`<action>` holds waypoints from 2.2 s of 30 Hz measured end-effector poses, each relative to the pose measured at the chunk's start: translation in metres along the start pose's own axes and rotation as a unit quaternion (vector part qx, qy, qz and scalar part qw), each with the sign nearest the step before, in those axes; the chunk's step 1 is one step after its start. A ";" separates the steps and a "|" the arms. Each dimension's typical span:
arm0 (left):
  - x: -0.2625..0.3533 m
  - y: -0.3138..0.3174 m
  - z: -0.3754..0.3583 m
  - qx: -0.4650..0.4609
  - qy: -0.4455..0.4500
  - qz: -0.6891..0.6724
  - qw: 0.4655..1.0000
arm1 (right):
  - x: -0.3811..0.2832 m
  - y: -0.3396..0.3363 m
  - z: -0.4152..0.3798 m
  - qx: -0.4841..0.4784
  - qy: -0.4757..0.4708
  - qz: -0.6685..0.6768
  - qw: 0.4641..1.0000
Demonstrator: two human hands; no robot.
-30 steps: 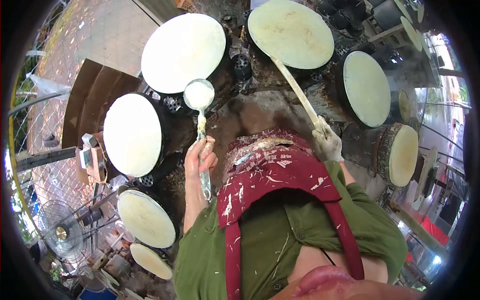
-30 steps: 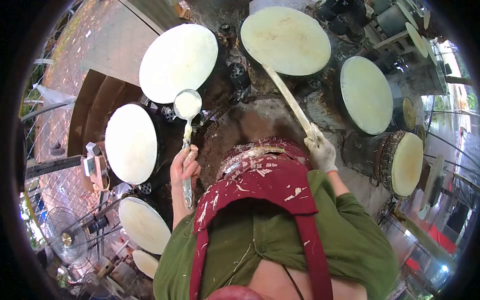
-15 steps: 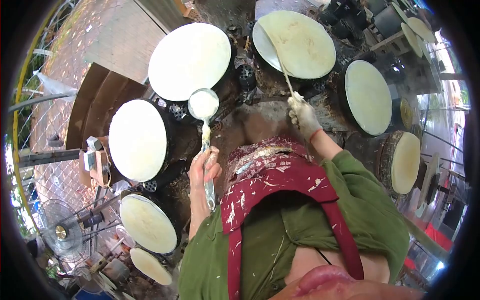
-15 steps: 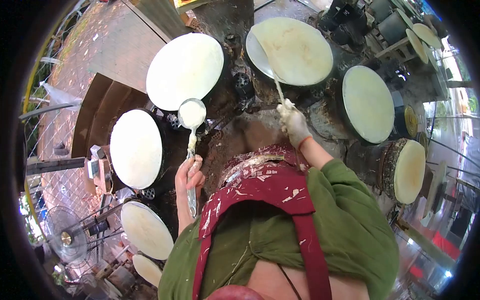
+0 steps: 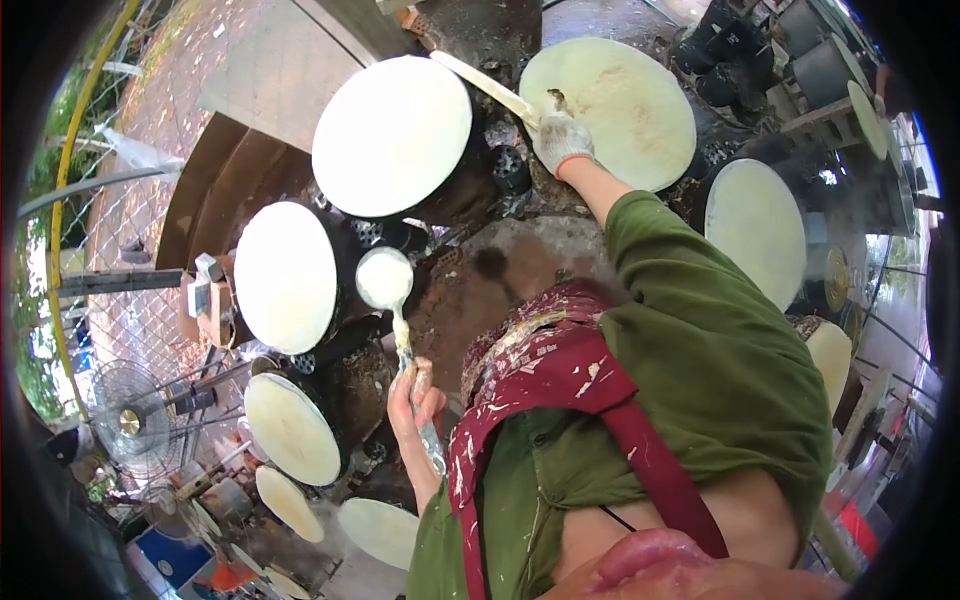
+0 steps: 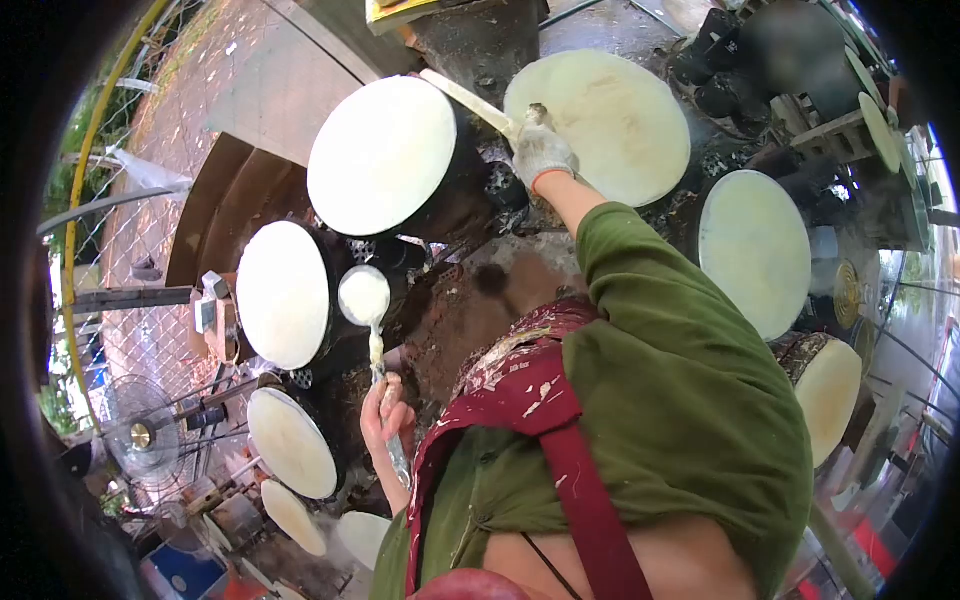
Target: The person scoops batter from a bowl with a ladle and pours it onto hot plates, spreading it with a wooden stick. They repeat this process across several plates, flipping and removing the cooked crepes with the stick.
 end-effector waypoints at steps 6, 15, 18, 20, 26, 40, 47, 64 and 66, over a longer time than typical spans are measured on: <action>-0.020 0.025 -0.014 0.063 0.034 -0.049 0.996 | 0.067 -0.056 0.016 -0.011 -0.026 0.118 0.993; -0.043 0.055 -0.026 0.069 0.072 -0.111 0.989 | 0.254 -0.182 0.057 0.054 0.027 0.456 0.888; -0.052 0.061 -0.032 0.071 0.067 -0.098 0.990 | 0.312 -0.208 0.059 0.061 0.070 0.537 0.839; -0.056 0.067 -0.035 0.060 0.062 -0.080 0.993 | 0.344 -0.234 0.049 0.101 0.075 0.562 0.818; -0.084 0.082 -0.032 -0.059 -0.002 -0.021 0.998 | 0.451 -0.321 -0.037 0.207 0.096 0.581 0.781; -0.250 0.120 -0.025 -0.241 -0.128 0.014 0.962 | 0.709 -0.348 -0.587 0.466 0.280 0.533 0.648; -0.349 0.125 -0.109 -0.202 -0.031 0.083 0.975 | 0.823 -0.139 -0.801 0.435 0.414 0.553 0.577; -0.471 -0.084 -0.249 -0.132 0.101 -0.105 0.981 | 0.877 -0.062 -0.795 0.415 0.368 0.247 0.794; -0.504 -0.165 -0.284 -0.167 0.080 -0.191 0.964 | 0.808 -0.066 -0.792 0.420 0.276 0.156 0.851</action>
Point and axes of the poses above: each hand's wrist, its own z-axis towards the middle knuckle, its own y-axis out of the palm, x = y × z, the point moved 10 cm from there along z, towards the middle knuckle
